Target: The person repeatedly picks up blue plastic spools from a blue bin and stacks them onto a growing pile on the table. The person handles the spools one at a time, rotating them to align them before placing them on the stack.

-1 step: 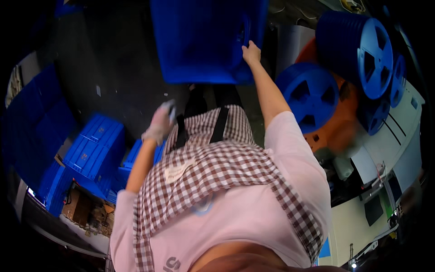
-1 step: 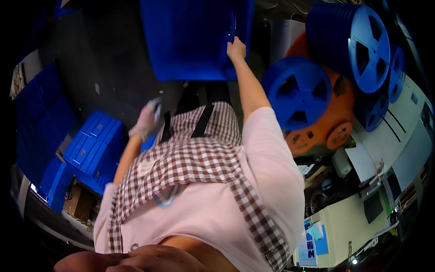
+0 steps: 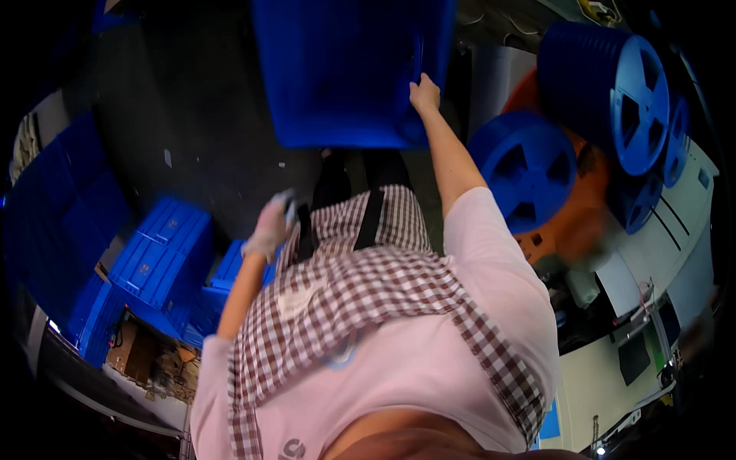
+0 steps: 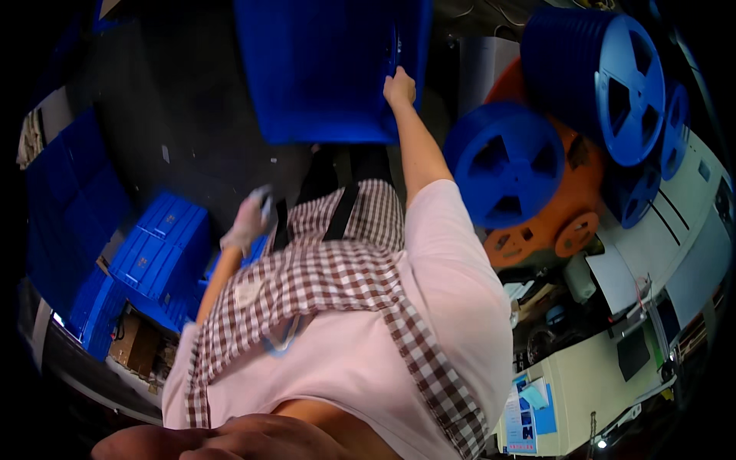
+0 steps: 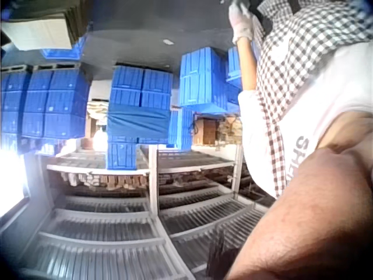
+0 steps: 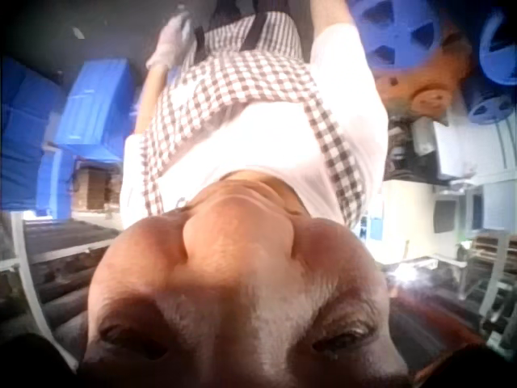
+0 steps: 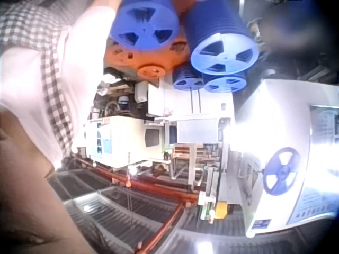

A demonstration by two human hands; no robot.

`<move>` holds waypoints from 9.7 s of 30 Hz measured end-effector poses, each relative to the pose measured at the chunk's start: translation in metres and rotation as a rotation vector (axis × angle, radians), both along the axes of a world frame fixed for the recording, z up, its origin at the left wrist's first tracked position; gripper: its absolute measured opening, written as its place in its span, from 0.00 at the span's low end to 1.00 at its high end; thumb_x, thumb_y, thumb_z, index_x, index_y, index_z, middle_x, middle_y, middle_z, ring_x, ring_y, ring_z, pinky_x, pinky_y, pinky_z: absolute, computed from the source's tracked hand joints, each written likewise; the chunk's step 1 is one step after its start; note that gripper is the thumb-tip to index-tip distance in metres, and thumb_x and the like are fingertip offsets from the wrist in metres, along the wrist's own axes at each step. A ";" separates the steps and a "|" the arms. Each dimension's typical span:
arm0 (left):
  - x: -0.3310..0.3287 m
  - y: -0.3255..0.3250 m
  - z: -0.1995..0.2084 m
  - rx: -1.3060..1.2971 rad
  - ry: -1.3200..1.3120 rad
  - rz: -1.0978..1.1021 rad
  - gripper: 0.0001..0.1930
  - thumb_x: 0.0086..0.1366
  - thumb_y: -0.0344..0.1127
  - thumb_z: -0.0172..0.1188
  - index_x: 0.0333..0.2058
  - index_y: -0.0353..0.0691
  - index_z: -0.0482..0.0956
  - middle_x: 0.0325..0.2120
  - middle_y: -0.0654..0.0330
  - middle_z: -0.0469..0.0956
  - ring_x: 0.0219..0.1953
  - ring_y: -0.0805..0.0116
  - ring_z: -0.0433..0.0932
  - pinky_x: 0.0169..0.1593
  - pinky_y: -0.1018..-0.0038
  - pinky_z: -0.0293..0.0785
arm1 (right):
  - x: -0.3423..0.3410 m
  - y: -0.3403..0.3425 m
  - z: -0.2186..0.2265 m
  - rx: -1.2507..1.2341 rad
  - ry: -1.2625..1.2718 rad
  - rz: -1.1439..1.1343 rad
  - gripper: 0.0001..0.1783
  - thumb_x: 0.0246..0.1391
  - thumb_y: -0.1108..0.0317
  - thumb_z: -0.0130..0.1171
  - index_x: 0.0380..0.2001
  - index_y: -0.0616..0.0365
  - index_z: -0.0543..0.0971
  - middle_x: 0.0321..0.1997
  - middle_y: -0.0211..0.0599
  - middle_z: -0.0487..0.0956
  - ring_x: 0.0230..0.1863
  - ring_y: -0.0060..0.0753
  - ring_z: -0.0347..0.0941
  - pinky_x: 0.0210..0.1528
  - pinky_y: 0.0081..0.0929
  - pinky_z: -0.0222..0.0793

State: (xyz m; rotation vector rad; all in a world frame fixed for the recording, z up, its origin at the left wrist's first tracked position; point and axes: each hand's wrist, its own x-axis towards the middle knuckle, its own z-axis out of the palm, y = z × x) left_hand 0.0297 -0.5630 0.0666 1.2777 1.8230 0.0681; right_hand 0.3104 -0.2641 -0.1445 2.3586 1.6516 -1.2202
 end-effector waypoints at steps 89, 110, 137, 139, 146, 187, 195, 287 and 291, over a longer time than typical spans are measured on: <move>0.057 0.130 0.216 1.082 -0.084 -1.223 0.41 0.63 0.71 0.44 0.61 0.43 0.70 0.67 0.56 0.63 0.71 0.57 0.57 0.73 0.53 0.47 | 0.014 -0.200 0.348 0.449 2.125 -0.263 0.26 0.65 0.51 0.43 0.58 0.54 0.72 0.55 0.46 0.78 0.53 0.40 0.78 0.55 0.37 0.77; 0.017 0.135 0.206 1.012 -0.085 -1.038 0.34 0.55 0.47 0.68 0.59 0.39 0.71 0.60 0.53 0.71 0.66 0.54 0.65 0.70 0.55 0.55 | 0.020 -0.165 0.352 -0.228 2.306 -0.213 0.48 0.61 0.40 0.45 0.66 0.76 0.56 0.64 0.66 0.65 0.57 0.55 0.75 0.52 0.48 0.79; 0.041 0.218 0.132 0.747 0.036 -0.826 0.37 0.49 0.61 0.70 0.46 0.32 0.81 0.34 0.48 0.83 0.36 0.53 0.83 0.44 0.66 0.79 | 0.020 -0.184 0.304 0.041 1.700 -0.761 0.48 0.58 0.31 0.47 0.68 0.60 0.60 0.60 0.58 0.73 0.62 0.58 0.68 0.59 0.51 0.73; 0.039 0.202 0.124 0.689 0.031 -0.724 0.36 0.50 0.61 0.69 0.45 0.32 0.81 0.34 0.48 0.83 0.36 0.53 0.83 0.43 0.66 0.80 | 0.027 -0.184 0.315 0.172 1.887 -0.641 0.48 0.57 0.29 0.45 0.66 0.59 0.63 0.56 0.53 0.76 0.64 0.57 0.67 0.61 0.51 0.71; 0.066 0.171 0.089 0.307 -0.047 -0.258 0.41 0.56 0.70 0.61 0.44 0.29 0.77 0.26 0.46 0.81 0.27 0.56 0.84 0.32 0.64 0.81 | 0.031 -0.172 0.325 0.126 1.750 -0.330 0.43 0.61 0.33 0.37 0.58 0.61 0.73 0.40 0.41 0.80 0.61 0.54 0.68 0.61 0.51 0.69; 0.033 -0.024 0.164 0.085 0.230 -0.081 0.08 0.55 0.30 0.63 0.35 0.42 0.80 0.45 0.53 0.79 0.51 0.45 0.74 0.55 0.53 0.68 | -0.166 -0.067 -0.029 -0.255 0.421 -0.214 0.54 0.43 0.38 0.69 0.66 0.57 0.62 0.65 0.53 0.68 0.66 0.56 0.63 0.67 0.48 0.57; 0.008 -0.046 0.093 0.033 0.188 -0.112 0.05 0.58 0.33 0.62 0.34 0.41 0.81 0.40 0.55 0.81 0.48 0.49 0.75 0.54 0.57 0.70 | -0.107 -0.110 0.099 -0.161 0.411 -0.243 0.42 0.37 0.42 0.75 0.45 0.68 0.75 0.45 0.56 0.81 0.48 0.52 0.77 0.51 0.39 0.72; 0.071 0.112 0.352 1.153 -0.148 -0.486 0.31 0.58 0.44 0.71 0.56 0.35 0.72 0.45 0.46 0.80 0.50 0.49 0.80 0.57 0.62 0.73 | 0.036 -0.236 0.509 -0.417 2.204 -0.590 0.42 0.62 0.40 0.43 0.64 0.67 0.63 0.59 0.64 0.70 0.57 0.56 0.72 0.59 0.55 0.71; 0.119 0.122 0.358 1.071 0.013 -0.427 0.46 0.53 0.59 0.67 0.59 0.26 0.64 0.56 0.36 0.68 0.60 0.40 0.66 0.64 0.53 0.60 | 0.034 -0.234 0.486 -0.462 2.242 -0.626 0.41 0.62 0.39 0.43 0.65 0.63 0.64 0.61 0.65 0.70 0.55 0.59 0.75 0.56 0.58 0.72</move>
